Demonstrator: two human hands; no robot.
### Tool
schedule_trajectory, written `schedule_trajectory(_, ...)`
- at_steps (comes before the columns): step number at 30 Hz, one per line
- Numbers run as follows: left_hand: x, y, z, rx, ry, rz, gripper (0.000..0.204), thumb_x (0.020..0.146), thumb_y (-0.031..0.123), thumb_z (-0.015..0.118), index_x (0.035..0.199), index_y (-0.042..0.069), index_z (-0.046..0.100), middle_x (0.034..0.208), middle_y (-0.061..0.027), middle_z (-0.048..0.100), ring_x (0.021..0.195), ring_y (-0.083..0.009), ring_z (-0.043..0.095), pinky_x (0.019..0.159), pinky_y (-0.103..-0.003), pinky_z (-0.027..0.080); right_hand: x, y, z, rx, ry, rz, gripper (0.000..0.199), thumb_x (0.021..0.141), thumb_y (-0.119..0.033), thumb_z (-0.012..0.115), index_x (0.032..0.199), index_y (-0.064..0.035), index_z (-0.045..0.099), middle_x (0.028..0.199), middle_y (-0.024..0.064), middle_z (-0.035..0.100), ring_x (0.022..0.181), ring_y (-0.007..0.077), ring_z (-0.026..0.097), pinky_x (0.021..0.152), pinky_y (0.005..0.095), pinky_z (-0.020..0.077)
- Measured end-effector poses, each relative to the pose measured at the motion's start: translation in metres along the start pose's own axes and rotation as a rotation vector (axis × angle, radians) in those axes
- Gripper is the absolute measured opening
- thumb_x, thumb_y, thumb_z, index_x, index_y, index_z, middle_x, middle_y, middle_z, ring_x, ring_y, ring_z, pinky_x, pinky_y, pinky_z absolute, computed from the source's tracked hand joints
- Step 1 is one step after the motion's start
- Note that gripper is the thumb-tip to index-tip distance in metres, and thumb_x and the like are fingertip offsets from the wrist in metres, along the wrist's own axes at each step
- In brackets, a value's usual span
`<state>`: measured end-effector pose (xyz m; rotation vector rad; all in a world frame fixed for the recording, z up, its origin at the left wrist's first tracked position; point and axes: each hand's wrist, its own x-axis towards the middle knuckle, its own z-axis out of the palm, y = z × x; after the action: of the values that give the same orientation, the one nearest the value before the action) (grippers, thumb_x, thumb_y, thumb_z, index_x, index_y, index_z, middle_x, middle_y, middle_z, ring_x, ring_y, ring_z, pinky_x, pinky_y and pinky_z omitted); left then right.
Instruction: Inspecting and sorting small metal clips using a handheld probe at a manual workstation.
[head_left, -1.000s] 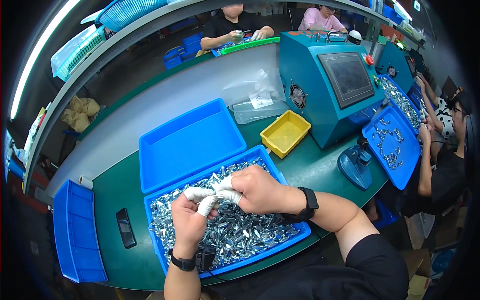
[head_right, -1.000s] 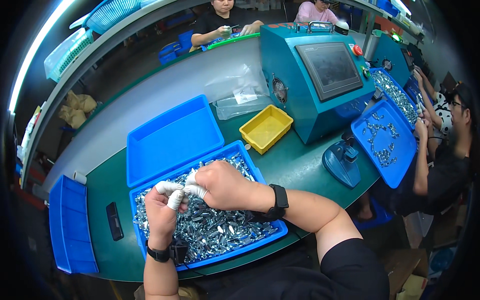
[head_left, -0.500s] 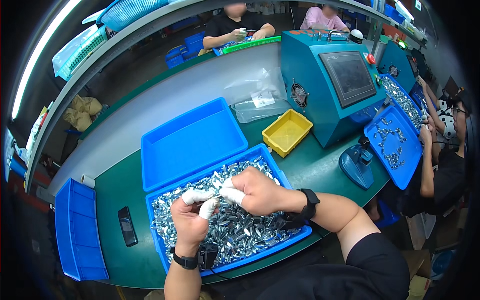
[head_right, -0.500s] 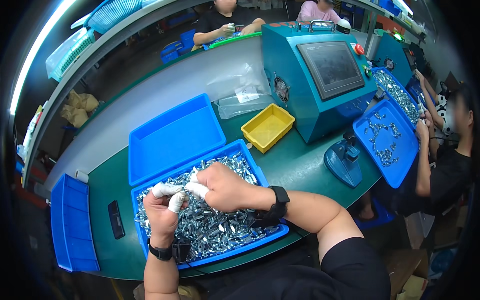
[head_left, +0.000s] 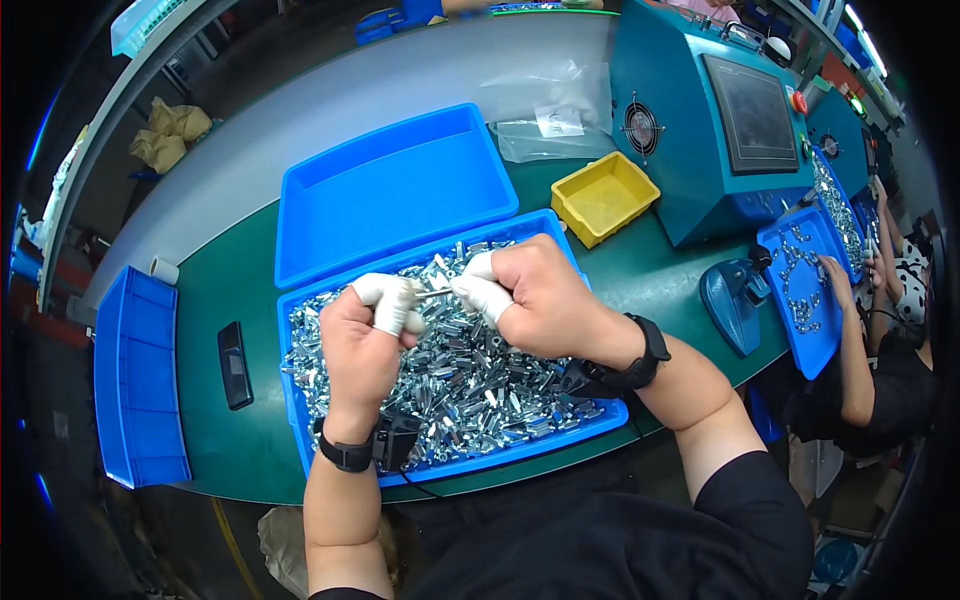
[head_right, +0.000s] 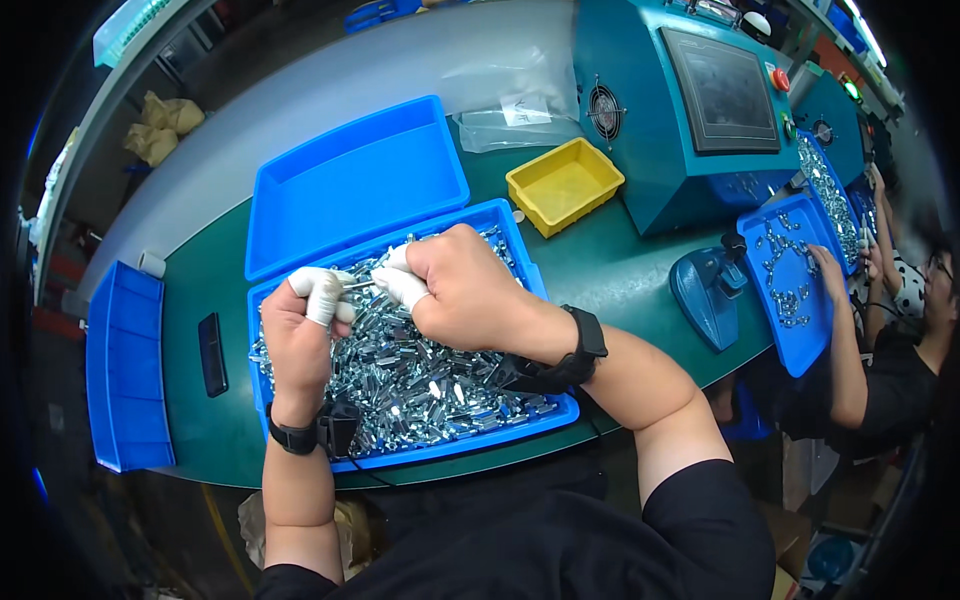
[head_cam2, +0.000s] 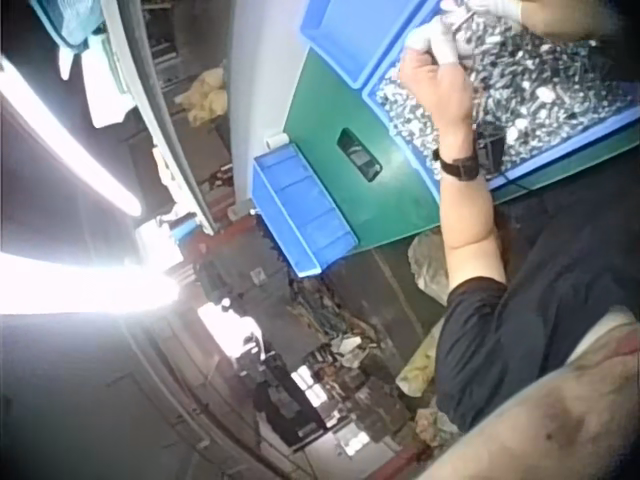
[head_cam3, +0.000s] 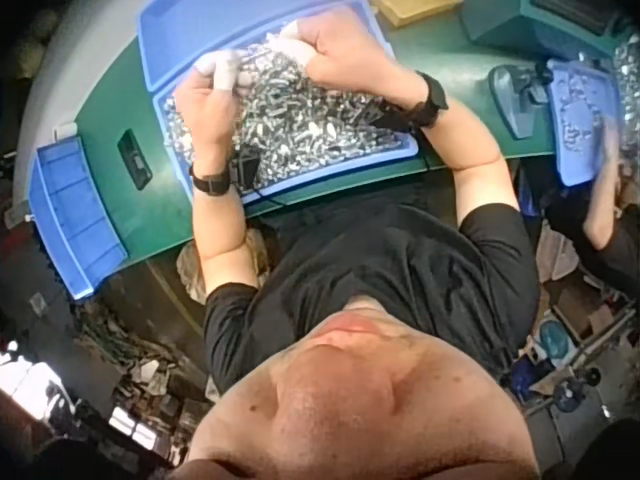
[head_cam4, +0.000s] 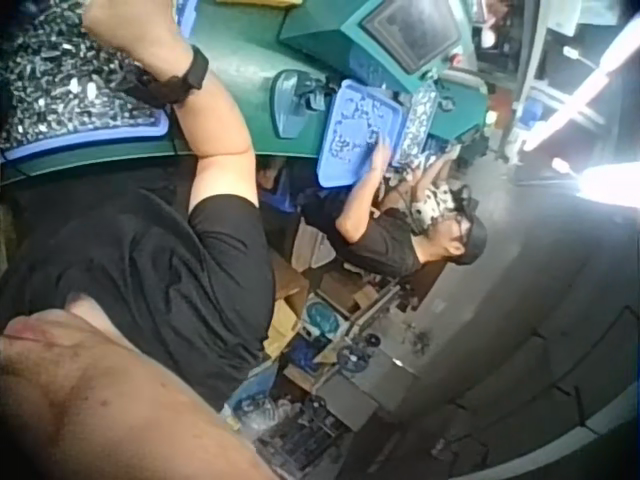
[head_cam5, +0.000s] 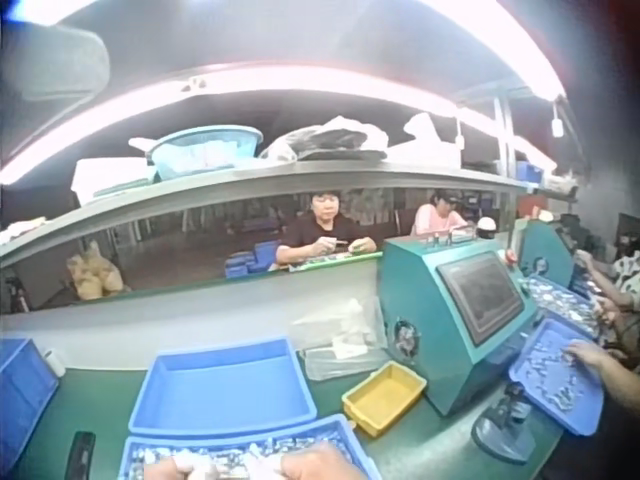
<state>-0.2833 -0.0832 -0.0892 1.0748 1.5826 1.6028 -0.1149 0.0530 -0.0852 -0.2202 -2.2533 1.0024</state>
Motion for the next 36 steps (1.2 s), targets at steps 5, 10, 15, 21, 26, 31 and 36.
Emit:
schedule_trajectory(5, 0.023, -0.010, -0.025, 0.082, 0.177, 0.034, 0.012, 0.095, 0.009, 0.063, 0.103, 0.000, 0.067, 0.085, -0.0050, 0.068, 0.073, -0.0081, 0.061, 0.062, -0.019, 0.045, 0.003, -0.005, -0.028, 0.229, 0.167, 0.219, 0.026, 0.097, -0.014, 0.058, 0.075, -0.0019, 0.064, 0.065, -0.0004, 0.060, 0.056, 0.0054, 0.053, 0.050, 0.0248, 0.0400)
schedule_trajectory(10, 0.038, -0.009, -0.008, 0.054, 0.237, -0.076, 0.020, 0.096, 0.010, 0.062, 0.112, -0.002, 0.065, 0.099, -0.0080, 0.067, 0.090, -0.0126, 0.061, 0.077, -0.026, 0.049, 0.003, -0.010, -0.052, 0.292, 0.147, 0.327, 0.027, 0.098, -0.014, 0.057, 0.074, -0.0015, 0.063, 0.066, -0.0004, 0.059, 0.056, 0.0047, 0.052, 0.053, 0.0230, 0.0401)
schedule_trajectory(15, 0.037, -0.007, -0.004, 0.351, -0.006, -0.017, 0.027, 0.088, 0.005, 0.069, 0.114, 0.000, 0.066, 0.106, -0.0099, 0.067, 0.102, -0.0184, 0.061, 0.090, -0.031, 0.049, 0.008, 0.000, -0.063, 0.283, 0.145, 0.273, 0.027, 0.098, -0.013, 0.057, 0.075, -0.0007, 0.063, 0.066, 0.0002, 0.060, 0.056, 0.0050, 0.053, 0.054, 0.0227, 0.0408)
schedule_trajectory(21, 0.016, -0.013, 0.013, 0.825, -0.458, 0.249, 0.039, 0.074, -0.001, 0.077, 0.112, 0.005, 0.067, 0.098, -0.0110, 0.066, 0.091, -0.0219, 0.063, 0.081, -0.031, 0.051, 0.001, 0.006, -0.050, 0.268, 0.086, 0.268, 0.026, 0.098, -0.013, 0.058, 0.076, 0.0001, 0.064, 0.067, 0.0017, 0.061, 0.057, 0.0065, 0.056, 0.054, 0.0234, 0.0426)
schedule_trajectory(26, 0.010, -0.021, 0.000, 0.826, -0.408, 0.170, 0.041, 0.070, -0.004, 0.078, 0.109, 0.005, 0.067, 0.090, -0.0109, 0.064, 0.081, -0.0228, 0.062, 0.072, -0.032, 0.051, 0.000, 0.007, -0.034, 0.248, 0.041, 0.235, 0.025, 0.097, -0.013, 0.059, 0.077, 0.0005, 0.064, 0.068, 0.0025, 0.063, 0.058, 0.0070, 0.058, 0.054, 0.0234, 0.0439)
schedule_trajectory(31, 0.002, -0.012, -0.018, 0.774, -0.341, 0.165, 0.037, 0.075, -0.006, 0.075, 0.109, 0.005, 0.067, 0.090, -0.0078, 0.066, 0.078, -0.0195, 0.062, 0.071, -0.031, 0.051, 0.005, -0.008, -0.018, 0.258, 0.009, 0.252, 0.024, 0.098, -0.013, 0.058, 0.078, 0.0006, 0.064, 0.067, 0.0022, 0.063, 0.058, 0.0071, 0.059, 0.054, 0.0232, 0.0444)
schedule_trajectory(36, -0.001, -0.002, -0.036, 0.527, -0.200, 0.107, 0.025, 0.082, -0.007, 0.069, 0.105, 0.003, 0.066, 0.096, -0.0063, 0.069, 0.083, -0.0167, 0.065, 0.075, -0.029, 0.053, 0.012, -0.023, -0.005, 0.244, -0.053, 0.269, 0.024, 0.098, -0.012, 0.057, 0.079, 0.0005, 0.064, 0.066, 0.0016, 0.062, 0.058, 0.0071, 0.059, 0.054, 0.0230, 0.0446)
